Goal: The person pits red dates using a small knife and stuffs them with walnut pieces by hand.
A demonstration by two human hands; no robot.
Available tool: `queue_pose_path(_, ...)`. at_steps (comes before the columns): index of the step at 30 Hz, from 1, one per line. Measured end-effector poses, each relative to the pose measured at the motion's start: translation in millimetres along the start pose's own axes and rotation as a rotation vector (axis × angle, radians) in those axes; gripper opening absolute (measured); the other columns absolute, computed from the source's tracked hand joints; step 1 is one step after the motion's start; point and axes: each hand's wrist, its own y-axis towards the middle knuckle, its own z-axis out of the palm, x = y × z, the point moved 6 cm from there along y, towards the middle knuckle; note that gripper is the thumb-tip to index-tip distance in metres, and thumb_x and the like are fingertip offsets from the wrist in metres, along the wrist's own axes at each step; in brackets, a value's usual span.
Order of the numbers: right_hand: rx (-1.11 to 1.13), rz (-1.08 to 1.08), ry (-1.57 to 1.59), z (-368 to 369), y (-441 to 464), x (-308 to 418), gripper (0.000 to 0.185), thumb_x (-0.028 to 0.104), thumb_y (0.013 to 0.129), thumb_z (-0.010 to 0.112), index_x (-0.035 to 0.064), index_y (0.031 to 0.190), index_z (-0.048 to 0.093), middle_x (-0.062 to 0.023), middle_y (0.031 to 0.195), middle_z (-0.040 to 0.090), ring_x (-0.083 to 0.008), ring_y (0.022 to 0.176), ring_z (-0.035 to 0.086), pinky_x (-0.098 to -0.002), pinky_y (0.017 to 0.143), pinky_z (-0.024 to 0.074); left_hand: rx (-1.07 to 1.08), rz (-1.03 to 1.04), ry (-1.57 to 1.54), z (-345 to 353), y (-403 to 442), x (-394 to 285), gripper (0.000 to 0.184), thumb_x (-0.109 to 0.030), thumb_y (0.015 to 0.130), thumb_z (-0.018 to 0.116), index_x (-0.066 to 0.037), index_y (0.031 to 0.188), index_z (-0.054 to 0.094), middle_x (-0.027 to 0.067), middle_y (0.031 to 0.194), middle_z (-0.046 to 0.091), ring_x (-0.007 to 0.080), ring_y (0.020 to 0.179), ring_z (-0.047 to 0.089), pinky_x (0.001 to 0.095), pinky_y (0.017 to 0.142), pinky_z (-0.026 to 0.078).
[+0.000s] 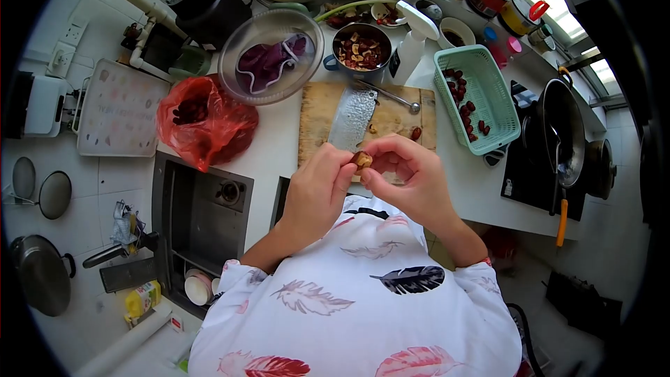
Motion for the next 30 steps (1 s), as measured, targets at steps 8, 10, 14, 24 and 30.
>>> queue_pose_path(8, 0.007, 0.078, 0.024, -3, -3, -6, 0.022, -0.004, 0.071, 0.060, -0.0050, 0.092, 0.054, -0.0038, 0.084, 0.056, -0.0064, 0.074, 0.055, -0.0200, 0.068, 0.0471, 0.066, -0.053, -0.069, 11, -4, 1, 0.010, -0.011, 0.088, 0.047, -0.001, 0.087, 0.048, 0.0129, 0.075, 0.048, 0.0294, 0.065, 0.049, 0.0337, 0.058, 0.040)
queue_pose_path(10, -0.011, 0.099, 0.028, -4, -4, -8, 0.022, -0.004, 0.071, 0.060, -0.0054, 0.092, 0.054, -0.0040, 0.083, 0.056, -0.0062, 0.074, 0.055, -0.0200, 0.068, 0.0471, 0.087, -0.121, -0.186, 13, -4, 5, 0.014, -0.014, 0.090, 0.043, -0.001, 0.088, 0.047, 0.0127, 0.075, 0.047, 0.0283, 0.065, 0.048, 0.0331, 0.058, 0.039)
queue_pose_path(14, -0.017, 0.196, 0.071, -7, -2, -17, 0.021, -0.005, 0.072, 0.057, -0.0046, 0.092, 0.053, -0.0033, 0.083, 0.057, -0.0075, 0.075, 0.055, -0.0207, 0.069, 0.0470, 0.158, -0.196, -0.303, 22, -6, 19, 0.016, -0.016, 0.091, 0.041, -0.001, 0.087, 0.046, 0.0124, 0.075, 0.048, 0.0268, 0.066, 0.048, 0.0324, 0.059, 0.039)
queue_pose_path(24, 0.211, 0.297, 0.025, -8, 3, -19, 0.018, 0.008, 0.079, 0.062, -0.0038, 0.089, 0.054, -0.0053, 0.080, 0.058, -0.0096, 0.070, 0.059, -0.0225, 0.065, 0.0493, 0.280, -0.064, -0.027, 3, 0, 8, 0.014, -0.010, 0.079, 0.058, 0.000, 0.083, 0.050, 0.0118, 0.074, 0.049, 0.0261, 0.063, 0.049, 0.0333, 0.057, 0.041)
queue_pose_path(30, 0.095, 0.098, -0.070, -6, -7, -17, 0.013, 0.006, 0.079, 0.061, -0.0026, 0.087, 0.055, -0.0050, 0.077, 0.059, -0.0078, 0.070, 0.058, -0.0218, 0.062, 0.0479, 0.245, -0.172, -0.132, 2, -2, 7, 0.016, -0.008, 0.077, 0.060, 0.000, 0.088, 0.053, 0.0126, 0.078, 0.052, 0.0278, 0.069, 0.053, 0.0338, 0.061, 0.043)
